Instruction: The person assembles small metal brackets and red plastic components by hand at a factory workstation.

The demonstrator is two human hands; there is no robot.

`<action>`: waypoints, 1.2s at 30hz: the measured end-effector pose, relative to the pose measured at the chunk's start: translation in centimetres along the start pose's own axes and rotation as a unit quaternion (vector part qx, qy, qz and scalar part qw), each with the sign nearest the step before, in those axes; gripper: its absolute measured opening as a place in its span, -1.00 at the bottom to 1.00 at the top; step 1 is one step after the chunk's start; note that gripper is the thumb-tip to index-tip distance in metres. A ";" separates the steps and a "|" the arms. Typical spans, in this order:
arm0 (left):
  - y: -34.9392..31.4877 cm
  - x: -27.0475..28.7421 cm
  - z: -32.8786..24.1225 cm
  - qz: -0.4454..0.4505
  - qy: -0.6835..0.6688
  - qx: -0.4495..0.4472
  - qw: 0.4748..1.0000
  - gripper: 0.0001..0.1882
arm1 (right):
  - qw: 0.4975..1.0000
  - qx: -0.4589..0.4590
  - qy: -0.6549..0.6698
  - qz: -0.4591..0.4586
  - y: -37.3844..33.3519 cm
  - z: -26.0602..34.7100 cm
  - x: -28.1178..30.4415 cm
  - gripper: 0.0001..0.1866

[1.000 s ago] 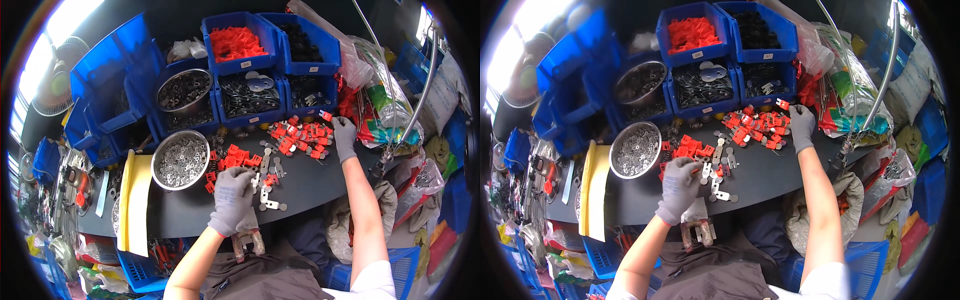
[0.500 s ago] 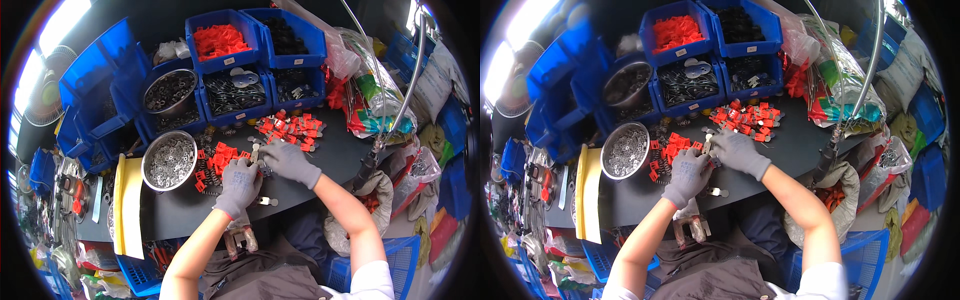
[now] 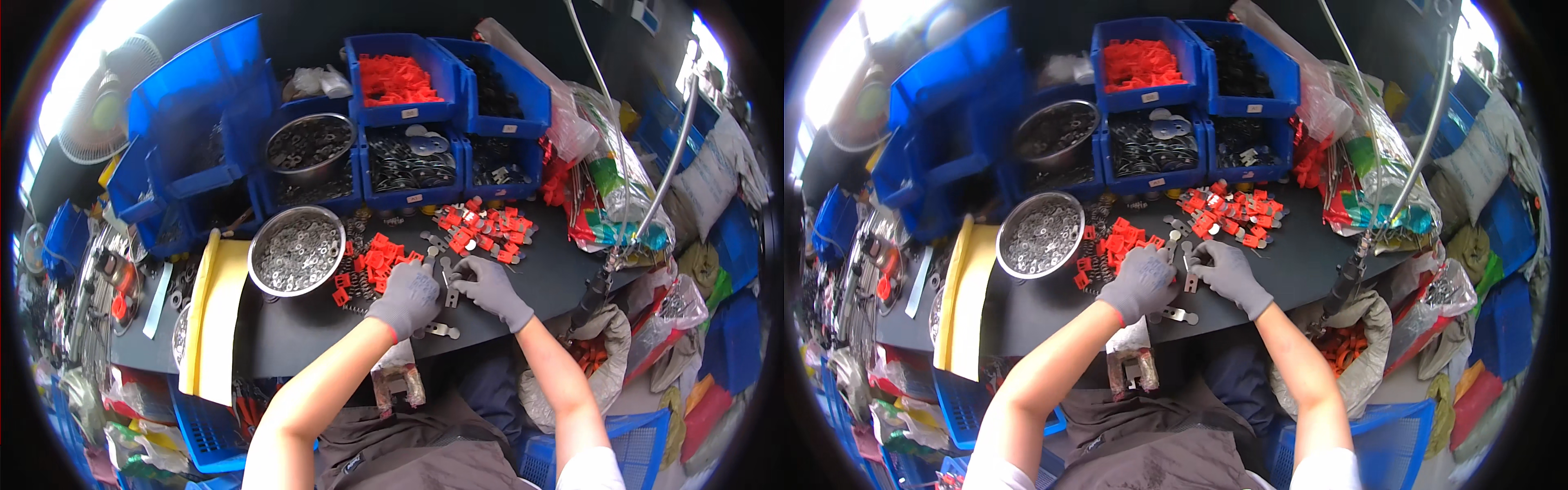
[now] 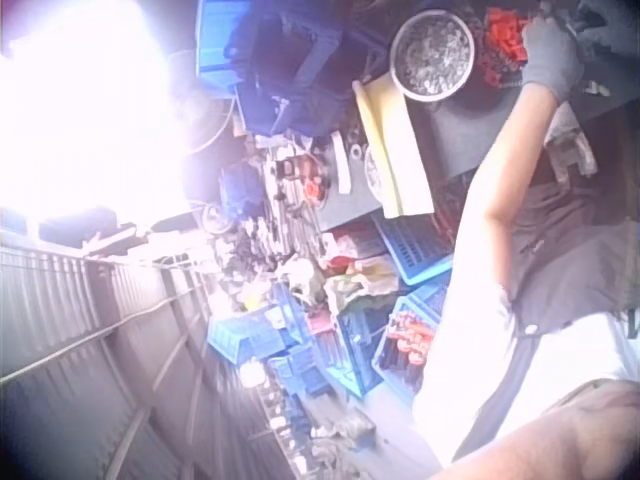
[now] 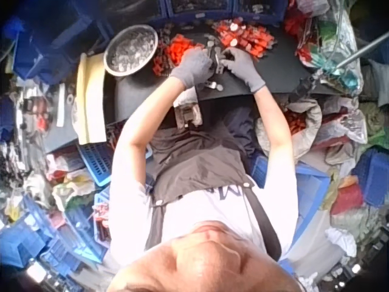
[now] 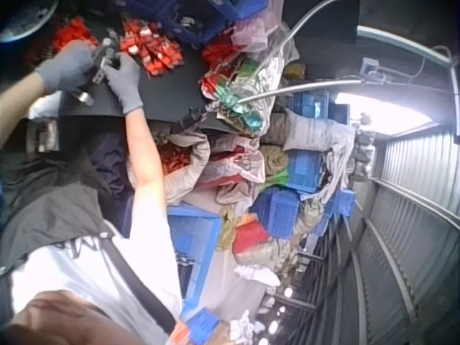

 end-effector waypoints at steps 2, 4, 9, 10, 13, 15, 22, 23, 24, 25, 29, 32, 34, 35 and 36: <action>0.6 1.8 -0.3 0.033 -0.056 0.012 0.998 -0.69 | 0.997 0.009 0.040 -0.067 -0.9 -0.6 0.2 -0.77; 1.9 -0.6 -0.6 0.043 -0.074 0.053 0.995 -0.69 | 0.993 0.018 0.067 -0.093 -1.9 -0.7 -0.2 -0.78; 0.2 -0.2 0.3 0.060 -0.109 0.073 0.990 -0.79 | 0.946 -0.007 0.259 -0.195 -5.2 -0.1 0.7 -0.91; -0.7 0.3 0.3 0.063 -0.106 0.070 0.990 -0.79 | 0.935 0.003 0.284 -0.212 -6.0 0.5 0.9 -0.93; -3.1 1.4 1.6 -0.125 -0.210 0.156 0.957 -0.72 | 0.892 0.037 0.389 -0.229 -7.6 2.0 0.6 -0.92; -4.7 0.5 2.9 -0.184 -0.376 0.169 0.892 -0.57 | 0.883 0.041 0.412 -0.222 -8.3 3.3 -0.3 -0.93; -9.0 -0.6 -0.1 -0.190 -0.901 0.126 0.369 -0.72 | 0.832 0.061 0.521 -0.182 -8.6 6.5 -3.8 -0.91; -9.5 -0.8 -0.2 -0.203 -0.905 0.127 0.351 -0.72 | 0.825 0.067 0.532 -0.180 -8.7 6.9 -4.1 -0.89; -9.9 -0.9 -0.2 -0.197 -0.905 0.129 0.354 -0.72 | 0.831 0.059 0.527 -0.167 -8.8 7.3 -4.4 -0.90; -10.3 -1.0 -0.2 -0.214 -0.899 0.128 0.360 -0.72 | 0.831 0.056 0.528 -0.167 -9.1 7.3 -4.5 -0.90; -11.3 -1.1 -0.1 -0.242 -0.871 0.144 0.402 -0.73 | 0.867 0.111 0.460 -0.155 -10.2 8.5 -4.2 -0.92; -12.6 -0.5 -0.2 -0.244 -0.825 0.165 0.483 -0.76 | 0.899 0.071 0.424 -0.085 -11.4 8.8 -2.8 -0.91; -13.4 0.2 -0.5 -0.215 -0.792 0.171 0.545 -0.79 | 0.909 0.041 0.410 -0.059 -12.0 8.0 -1.9 -0.93; -13.7 0.4 -0.7 -0.175 -0.798 0.143 0.559 -0.77 | 0.918 0.013 0.394 -0.038 -12.4 7.8 -1.6 -0.94; -14.0 0.8 -1.1 -0.150 -0.806 0.161 0.549 -0.77 | 0.904 -0.010 0.426 -0.037 -12.6 7.7 -1.6 -0.93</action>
Point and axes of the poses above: each hand's wrist, its own y-axis towards the middle knuckle, its own x-axis out of the back of the hand, z = x × y, the point moved 4 cm from there along y, towards the middle knuckle, and after that the axes turned 9 degrees about y, right-handed, at the moved point
